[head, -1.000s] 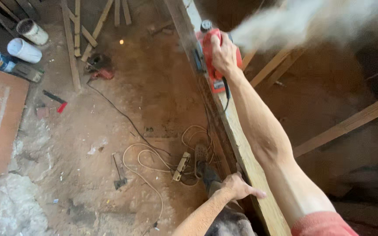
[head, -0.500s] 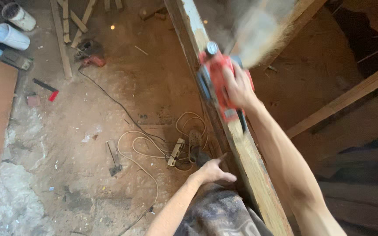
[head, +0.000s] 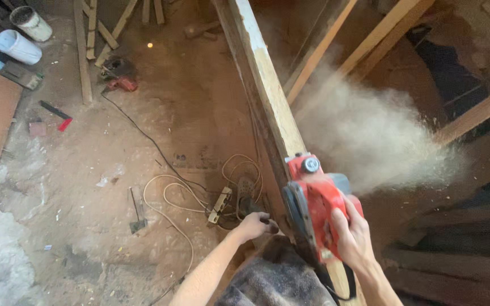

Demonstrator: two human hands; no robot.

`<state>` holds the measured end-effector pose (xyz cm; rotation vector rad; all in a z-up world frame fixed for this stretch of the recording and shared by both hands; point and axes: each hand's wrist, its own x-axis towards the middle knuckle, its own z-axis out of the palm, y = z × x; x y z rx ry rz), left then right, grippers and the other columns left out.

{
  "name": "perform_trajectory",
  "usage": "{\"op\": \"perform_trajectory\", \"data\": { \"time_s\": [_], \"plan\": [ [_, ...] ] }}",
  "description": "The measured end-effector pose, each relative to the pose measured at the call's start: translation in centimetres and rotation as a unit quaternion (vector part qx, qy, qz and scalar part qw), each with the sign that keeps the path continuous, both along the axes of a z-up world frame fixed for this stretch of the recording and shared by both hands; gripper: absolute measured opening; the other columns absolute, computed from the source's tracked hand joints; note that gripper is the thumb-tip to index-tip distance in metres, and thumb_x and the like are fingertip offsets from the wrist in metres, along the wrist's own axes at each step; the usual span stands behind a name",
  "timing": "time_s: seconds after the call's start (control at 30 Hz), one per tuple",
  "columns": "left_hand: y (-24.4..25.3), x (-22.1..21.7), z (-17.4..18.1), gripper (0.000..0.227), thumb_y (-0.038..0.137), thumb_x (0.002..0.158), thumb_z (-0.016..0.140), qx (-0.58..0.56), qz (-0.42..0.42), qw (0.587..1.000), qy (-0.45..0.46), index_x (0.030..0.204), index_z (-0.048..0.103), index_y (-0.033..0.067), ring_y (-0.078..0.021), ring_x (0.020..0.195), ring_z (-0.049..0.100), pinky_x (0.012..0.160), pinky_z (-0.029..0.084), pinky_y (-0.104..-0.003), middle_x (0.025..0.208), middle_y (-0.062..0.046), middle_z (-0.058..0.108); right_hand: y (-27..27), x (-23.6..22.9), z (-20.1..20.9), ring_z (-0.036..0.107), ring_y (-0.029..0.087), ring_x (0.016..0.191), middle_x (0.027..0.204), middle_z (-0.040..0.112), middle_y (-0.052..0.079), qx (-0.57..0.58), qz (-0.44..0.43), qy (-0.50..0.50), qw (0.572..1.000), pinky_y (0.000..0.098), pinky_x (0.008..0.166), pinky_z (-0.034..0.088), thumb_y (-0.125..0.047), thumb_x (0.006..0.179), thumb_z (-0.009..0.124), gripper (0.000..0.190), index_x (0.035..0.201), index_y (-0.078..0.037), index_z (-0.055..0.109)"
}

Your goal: The person uses a circular saw to cut a long wooden plank, then moves the cut piece aside. They pick up another plank and use an electric planer to smooth its surface, generating sawdust. The person flips the plank and continues planing the opposite side.

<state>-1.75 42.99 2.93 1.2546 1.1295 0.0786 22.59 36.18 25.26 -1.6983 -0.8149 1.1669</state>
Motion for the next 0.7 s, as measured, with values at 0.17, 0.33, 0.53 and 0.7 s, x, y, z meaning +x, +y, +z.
{"op": "perform_trajectory", "data": {
  "time_s": [0.17,0.33,0.53,0.7],
  "plan": [
    [1.3,-0.1,-0.2,0.054,0.030,0.075,0.081,0.010,0.061,0.997,0.045,0.120,0.072,0.0038,-0.0242,0.104,0.071,0.092,0.053,-0.034,0.110,-0.012,0.076,12.2,-0.7,-0.1,0.059,0.023,0.077,0.091,0.065,0.012,0.178,0.067,-0.177,0.966,0.0375,0.068,0.048,-0.028,0.106,0.050,0.041,0.137,-0.004,0.063],
    [3.4,-2.2,-2.6,0.056,0.032,0.076,0.077,0.029,0.104,0.994,0.024,0.124,0.072,0.0030,-0.0235,0.114,0.072,0.097,0.053,-0.033,0.121,-0.015,0.076,26.4,-1.5,-1.0,0.070,0.029,0.098,0.104,0.073,0.019,0.220,0.074,-0.225,0.946,0.0385,0.087,0.052,-0.034,0.104,0.050,0.042,0.125,-0.002,0.066],
    [8.1,-6.4,-7.2,0.068,0.033,0.075,0.081,-0.070,0.170,0.978,0.097,0.133,0.065,0.0009,-0.0227,0.127,0.065,0.106,0.048,-0.031,0.134,-0.013,0.070,42.6,-2.8,-3.7,0.072,0.029,0.097,0.102,0.074,0.021,0.222,0.049,-0.225,0.948,0.0401,0.088,0.054,-0.037,0.103,0.052,0.042,0.121,-0.003,0.068],
    [15.0,-9.7,-6.9,0.065,0.036,0.077,0.083,-0.058,0.209,0.956,0.198,0.132,0.069,0.0049,-0.0222,0.123,0.067,0.105,0.050,-0.032,0.131,-0.012,0.071,57.6,-4.0,-6.5,0.073,0.032,0.095,0.101,0.074,0.022,0.192,0.017,-0.213,0.958,0.0422,0.086,0.054,-0.042,0.100,0.052,0.046,0.121,-0.004,0.069]
  ]
}}
